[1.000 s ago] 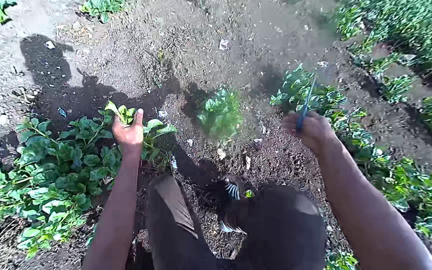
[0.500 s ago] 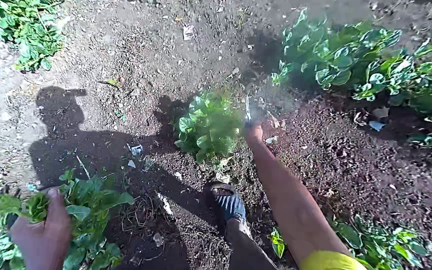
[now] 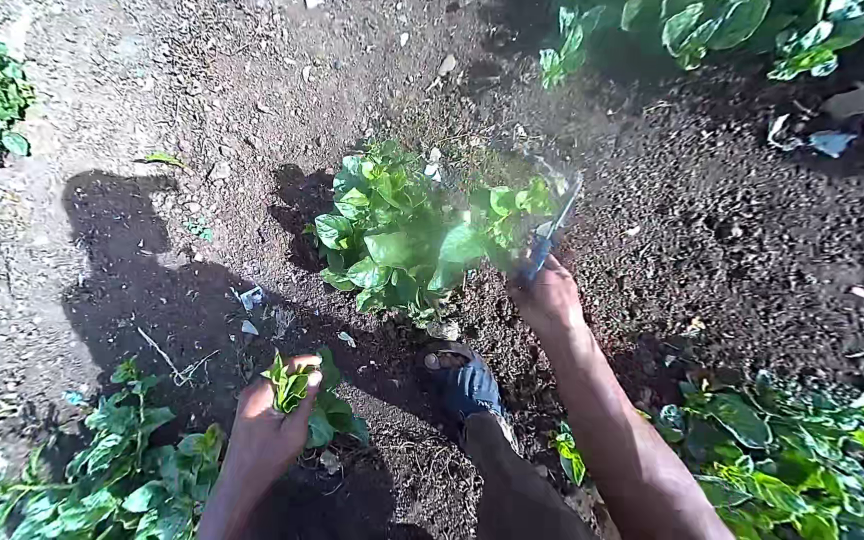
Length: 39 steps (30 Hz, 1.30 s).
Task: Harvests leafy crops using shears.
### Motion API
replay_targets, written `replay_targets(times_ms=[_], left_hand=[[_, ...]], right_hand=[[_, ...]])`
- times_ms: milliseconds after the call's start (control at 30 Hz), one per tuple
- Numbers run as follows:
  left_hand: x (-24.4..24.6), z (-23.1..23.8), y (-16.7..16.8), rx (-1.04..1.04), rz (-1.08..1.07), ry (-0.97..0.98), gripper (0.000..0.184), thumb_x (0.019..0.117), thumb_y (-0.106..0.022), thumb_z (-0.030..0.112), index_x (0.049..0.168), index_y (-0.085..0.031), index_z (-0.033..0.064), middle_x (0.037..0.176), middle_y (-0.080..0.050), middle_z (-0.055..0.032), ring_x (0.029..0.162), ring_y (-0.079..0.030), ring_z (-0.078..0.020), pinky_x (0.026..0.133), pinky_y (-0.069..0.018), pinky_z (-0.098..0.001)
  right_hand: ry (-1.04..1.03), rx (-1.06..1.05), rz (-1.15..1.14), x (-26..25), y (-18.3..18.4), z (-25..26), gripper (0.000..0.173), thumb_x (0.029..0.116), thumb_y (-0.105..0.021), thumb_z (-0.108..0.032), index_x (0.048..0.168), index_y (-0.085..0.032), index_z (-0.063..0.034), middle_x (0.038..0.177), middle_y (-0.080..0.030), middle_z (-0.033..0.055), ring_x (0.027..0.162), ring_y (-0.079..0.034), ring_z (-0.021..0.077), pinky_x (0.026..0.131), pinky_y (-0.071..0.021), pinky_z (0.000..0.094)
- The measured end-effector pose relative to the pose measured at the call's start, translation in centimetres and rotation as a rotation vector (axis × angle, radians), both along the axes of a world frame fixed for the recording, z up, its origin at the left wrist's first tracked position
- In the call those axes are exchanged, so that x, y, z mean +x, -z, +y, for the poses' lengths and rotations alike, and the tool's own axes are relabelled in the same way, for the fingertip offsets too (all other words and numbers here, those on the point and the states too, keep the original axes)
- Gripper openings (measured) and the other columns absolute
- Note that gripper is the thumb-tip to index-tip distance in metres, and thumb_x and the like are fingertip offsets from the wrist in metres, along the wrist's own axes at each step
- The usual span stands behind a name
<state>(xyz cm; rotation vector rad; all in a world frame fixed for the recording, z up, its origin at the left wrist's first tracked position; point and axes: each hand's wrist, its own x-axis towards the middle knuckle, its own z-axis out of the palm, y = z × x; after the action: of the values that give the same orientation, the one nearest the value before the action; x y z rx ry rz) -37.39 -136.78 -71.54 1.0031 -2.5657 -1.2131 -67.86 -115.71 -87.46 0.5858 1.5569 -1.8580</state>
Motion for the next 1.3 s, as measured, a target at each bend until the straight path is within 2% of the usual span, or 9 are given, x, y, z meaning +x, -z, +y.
replay_targets(times_ms=[133, 233, 300, 533, 633, 833, 1067, 1200, 1300], left_hand=[[-3.3, 2.4, 1.5, 0.114, 0.026, 0.241, 0.040, 0.0957, -0.068, 0.028, 0.131, -0.069, 0.0086, 0.146, -0.058, -0.0087, 0.129, -0.060, -0.0151, 0.104, -0.0549, -0.0338], [-5.2, 3.4, 2.5, 0.136, 0.026, 0.257, 0.069, 0.0925, -0.073, 0.033, 0.151, -0.050, 0.0039, 0.162, -0.040, -0.0119, 0.140, -0.051, -0.0164, 0.107, -0.0524, -0.0353], [-5.9, 3.6, 3.4, 0.184, 0.064, 0.259, 0.080, 0.0892, -0.077, 0.026, 0.155, -0.040, -0.0005, 0.164, -0.036, -0.0141, 0.143, -0.047, -0.0168, 0.110, -0.0504, -0.0351], [-5.6, 4.7, 5.4, 0.201, 0.109, 0.367, 0.035, 0.0899, -0.073, 0.010, 0.124, -0.072, 0.0183, 0.151, -0.054, -0.0084, 0.124, -0.063, -0.0129, 0.096, -0.0590, -0.0329], [-5.0, 4.5, 5.8, 0.160, 0.202, 0.292, 0.031, 0.0894, -0.074, 0.013, 0.120, -0.074, 0.0197, 0.148, -0.055, -0.0103, 0.126, -0.061, -0.0144, 0.099, -0.0575, -0.0319], [-5.3, 2.8, 5.2, 0.065, 0.338, 0.225, 0.016, 0.0926, -0.075, 0.020, 0.108, -0.075, 0.0159, 0.128, -0.065, 0.0009, 0.118, -0.062, -0.0057, 0.100, -0.0542, -0.0221], [-3.4, -0.8, 3.0, -0.005, 0.387, 0.135, 0.015, 0.0985, -0.065, 0.012, 0.110, -0.072, 0.0176, 0.115, -0.072, 0.0053, 0.113, -0.067, -0.0129, 0.102, -0.0552, -0.0334], [-1.7, -4.7, 0.9, -0.091, 0.311, -0.129, 0.017, 0.0974, -0.059, 0.003, 0.114, -0.063, -0.0002, 0.107, -0.073, 0.0049, 0.103, -0.069, -0.0060, 0.096, -0.0575, -0.0303], [-2.4, -7.5, -0.7, -0.098, 0.229, -0.313, 0.020, 0.0971, -0.058, 0.002, 0.116, -0.058, -0.0019, 0.102, -0.070, 0.0042, 0.095, -0.069, -0.0051, 0.089, -0.0599, -0.0295]], right_hand=[[-0.092, -0.159, -0.002, 6.6, -3.7, 0.4, 0.020, 0.0948, -0.064, 0.002, 0.112, -0.055, -0.0029, 0.081, -0.066, 0.0062, 0.058, -0.060, 0.0106, 0.049, -0.0513, 0.0233], [-0.318, -0.193, 0.120, 10.4, -4.4, 0.9, 0.024, 0.0875, -0.063, 0.003, 0.109, -0.055, -0.0028, 0.084, -0.067, 0.0037, 0.067, -0.067, 0.0132, 0.059, -0.0611, 0.0314], [-0.478, -0.174, 0.246, 11.6, -4.3, 0.9, 0.024, 0.0862, -0.068, -0.003, 0.107, -0.057, -0.0062, 0.085, -0.068, -0.0028, 0.074, -0.067, 0.0068, 0.067, -0.0601, 0.0264], [-0.804, -0.088, 0.448, 12.4, -3.1, -0.7, 0.025, 0.0891, -0.068, -0.008, 0.113, -0.064, -0.0026, 0.096, -0.071, 0.0041, 0.086, -0.068, 0.0083, 0.081, -0.0588, 0.0293], [-0.828, -0.112, 0.439, 12.2, -3.7, -1.9, 0.023, 0.0913, -0.067, -0.011, 0.112, -0.063, -0.0032, 0.095, -0.070, 0.0048, 0.086, -0.068, 0.0097, 0.080, -0.0580, 0.0298], [-0.940, -0.056, 0.463, 12.4, -4.9, -4.7, 0.027, 0.0944, -0.066, -0.024, 0.116, -0.063, -0.0066, 0.093, -0.069, 0.0071, 0.086, -0.068, 0.0168, 0.081, -0.0568, 0.0406], [-1.098, -0.084, 0.560, 12.9, -6.7, -6.4, 0.032, 0.0961, -0.064, -0.029, 0.118, -0.062, -0.0066, 0.091, -0.069, 0.0114, 0.085, -0.069, 0.0261, 0.077, -0.0552, 0.0498], [-1.105, -0.206, 0.685, 13.8, -7.6, -6.5, 0.043, 0.0950, -0.069, -0.039, 0.119, -0.062, -0.0036, 0.090, -0.070, 0.0139, 0.083, -0.070, 0.0293, 0.075, -0.0556, 0.0517], [-1.127, -0.363, 0.710, 14.0, -7.5, -5.3, 0.044, 0.0907, -0.076, -0.036, 0.116, -0.062, -0.0034, 0.092, -0.070, 0.0122, 0.084, -0.069, 0.0256, 0.075, -0.0564, 0.0489]])
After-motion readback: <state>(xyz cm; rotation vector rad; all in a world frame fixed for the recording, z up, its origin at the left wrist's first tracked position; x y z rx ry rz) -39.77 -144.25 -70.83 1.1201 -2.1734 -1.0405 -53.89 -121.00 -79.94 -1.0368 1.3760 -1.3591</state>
